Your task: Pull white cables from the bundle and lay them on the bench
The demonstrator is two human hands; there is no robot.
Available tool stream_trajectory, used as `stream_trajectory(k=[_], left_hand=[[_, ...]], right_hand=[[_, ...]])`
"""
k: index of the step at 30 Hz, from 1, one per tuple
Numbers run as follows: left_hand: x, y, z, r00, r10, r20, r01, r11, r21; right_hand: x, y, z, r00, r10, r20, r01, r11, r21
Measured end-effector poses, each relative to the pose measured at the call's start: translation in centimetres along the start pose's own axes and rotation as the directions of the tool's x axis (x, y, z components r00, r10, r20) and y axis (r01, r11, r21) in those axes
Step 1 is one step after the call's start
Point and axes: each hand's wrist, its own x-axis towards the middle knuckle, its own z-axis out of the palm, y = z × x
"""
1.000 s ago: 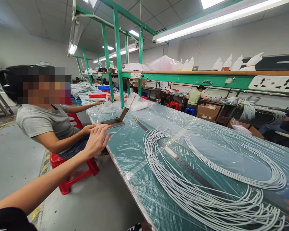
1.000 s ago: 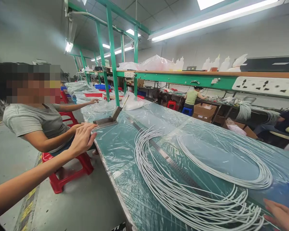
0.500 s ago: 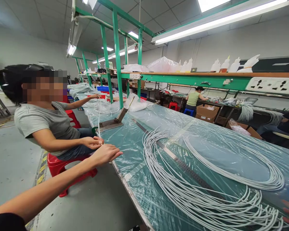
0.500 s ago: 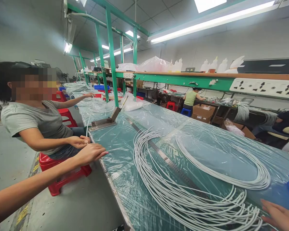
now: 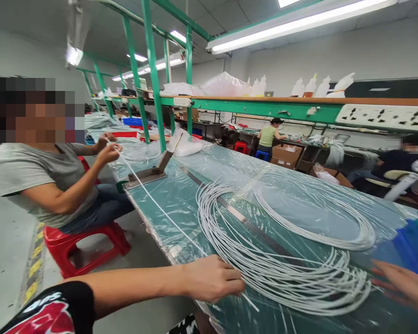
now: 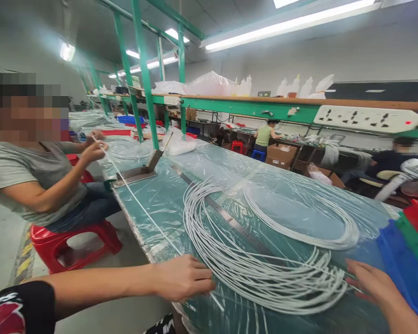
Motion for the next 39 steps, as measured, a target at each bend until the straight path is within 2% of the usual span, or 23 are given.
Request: stream_trajectory(k=[2,3,7,10,13,18,23,31,39], left_hand=[[3.0,1.2,1.3,0.998,0.044,0.037,-0.043,0.999,-0.029],[4.5,1.7,2.0,0.998,0.044,0.043,-0.042,0.998,-0.039],[9.5,3.7,4.4,1.0,0.016,0.005,-0.016,0.993,-0.121],[12.4,5.1,5.5,0.999,0.05,-0.011,-0.051,0.977,-0.207],[14.4,6.7,6.4,0.998,0.064,-0.027,-0.068,0.966,-0.251],[16.0,8.6,7.4,0.994,0.057,-0.09,-0.081,0.955,-0.286],[16.6,8.9,7.1,0.988,0.09,-0.128,-0.121,0.959,-0.257],[17.3,9.5,6.8,0.987,0.141,-0.078,-0.157,0.951,-0.267],[17.7,9.7,7.1,0.995,0.098,-0.027,-0.101,0.947,-0.304]], right_hand=[[-1.5,-1.5,-0.4,0.992,0.122,-0.005,-0.122,0.992,0.045],[-2.3,-2.2,-0.5,0.991,0.131,-0.002,-0.131,0.99,0.052],[-3.7,-4.1,-0.8,0.998,0.059,-0.006,-0.059,0.998,0.025],[-2.9,-4.4,-1.0,0.999,0.022,-0.045,-0.022,1.0,0.019],[-2.1,-4.2,-1.3,0.999,0.0,-0.049,0.001,1.0,0.018],[-1.5,-4.1,-1.6,0.999,-0.008,-0.035,0.009,0.999,0.035],[-0.9,-4.0,-1.9,1.0,-0.007,-0.011,0.007,1.0,0.028],[-0.6,-4.0,-1.5,1.0,-0.01,-0.029,0.01,1.0,0.009],[-0.7,-4.6,-0.6,0.999,-0.039,-0.034,0.038,0.999,-0.034]])
